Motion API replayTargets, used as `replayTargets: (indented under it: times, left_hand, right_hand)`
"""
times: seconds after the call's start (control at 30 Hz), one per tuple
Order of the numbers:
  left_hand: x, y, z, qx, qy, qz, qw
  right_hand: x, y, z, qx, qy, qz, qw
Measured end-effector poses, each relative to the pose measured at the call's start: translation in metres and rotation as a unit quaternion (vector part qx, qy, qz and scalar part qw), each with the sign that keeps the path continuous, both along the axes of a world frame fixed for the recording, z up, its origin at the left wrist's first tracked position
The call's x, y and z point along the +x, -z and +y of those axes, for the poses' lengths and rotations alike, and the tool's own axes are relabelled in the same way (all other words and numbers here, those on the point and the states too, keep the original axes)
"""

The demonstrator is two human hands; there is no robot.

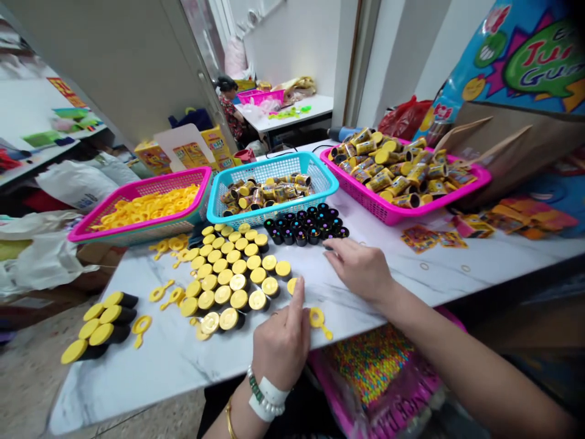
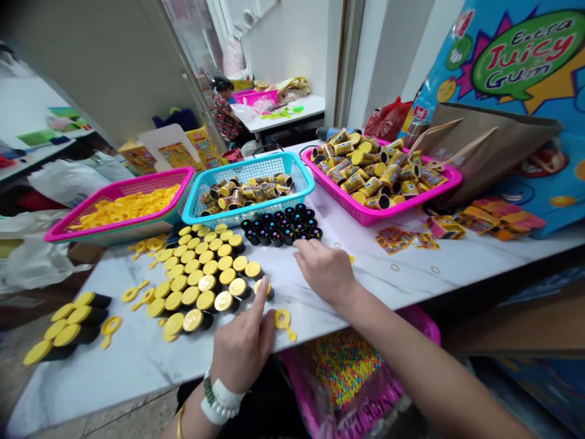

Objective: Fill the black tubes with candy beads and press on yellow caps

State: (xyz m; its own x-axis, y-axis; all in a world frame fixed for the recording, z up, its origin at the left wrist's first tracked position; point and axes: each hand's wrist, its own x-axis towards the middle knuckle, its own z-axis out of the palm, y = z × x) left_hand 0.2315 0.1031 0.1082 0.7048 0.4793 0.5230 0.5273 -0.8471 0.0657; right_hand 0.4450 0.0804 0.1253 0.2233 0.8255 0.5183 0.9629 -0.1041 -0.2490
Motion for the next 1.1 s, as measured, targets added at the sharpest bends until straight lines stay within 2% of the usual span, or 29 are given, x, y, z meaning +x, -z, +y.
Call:
replayTargets:
  times: [0.07, 0.13, 0.33, 0.4, 0.47, 0.57, 0.63, 0.73, 0.87, 1.0, 1.1]
  left_hand:
    - [0.000, 0.000, -0.001, -0.002, 0.022, -0.010, 1.000]
    - [0.001, -0.001, -0.002, -0.003, 0.027, -0.010, 1.000]
    - [0.003, -0.003, -0.001, -0.042, -0.002, -0.008, 0.999]
    - [0.003, -0.005, -0.003, -0.074, 0.008, -0.023, 0.997]
    - [0.003, -0.007, -0.006, -0.110, 0.017, -0.046, 0.993]
    - [0.005, -0.007, -0.014, -0.157, 0.025, -0.061, 0.985]
    - [0.008, -0.005, -0.019, -0.186, 0.031, -0.057, 0.980]
    - [0.017, -0.001, -0.021, -0.219, 0.030, -0.045, 0.974]
    - [0.032, 0.001, -0.016, -0.260, 0.016, -0.036, 0.965]
    - [0.042, -0.001, -0.010, -0.320, -0.005, -0.048, 0.946]
    - [0.043, -0.003, -0.009, -0.344, -0.001, -0.047, 0.938]
  right_hand:
    - [0.006, -0.002, 0.006, -0.025, 0.040, -0.062, 0.997]
    - [0.009, -0.002, 0.012, -0.054, 0.052, -0.090, 0.993]
    - [0.013, -0.006, 0.024, -0.085, 0.055, -0.042, 0.994]
    - [0.012, -0.012, 0.018, -0.082, 0.009, -0.013, 0.997]
    - [0.008, -0.017, 0.005, -0.081, -0.066, 0.008, 0.995]
    - [-0.002, -0.018, -0.023, -0.104, -0.180, 0.030, 0.978]
    - [-0.009, -0.016, -0.039, -0.123, -0.223, 0.054, 0.966]
    - [-0.015, -0.014, -0.053, -0.144, -0.235, 0.107, 0.955]
    - [-0.015, -0.024, -0.055, -0.186, -0.232, 0.194, 0.935]
    - [-0.004, -0.032, -0.060, -0.234, -0.224, 0.328, 0.887]
    - [0.007, -0.028, -0.069, -0.214, -0.166, 0.447, 0.853]
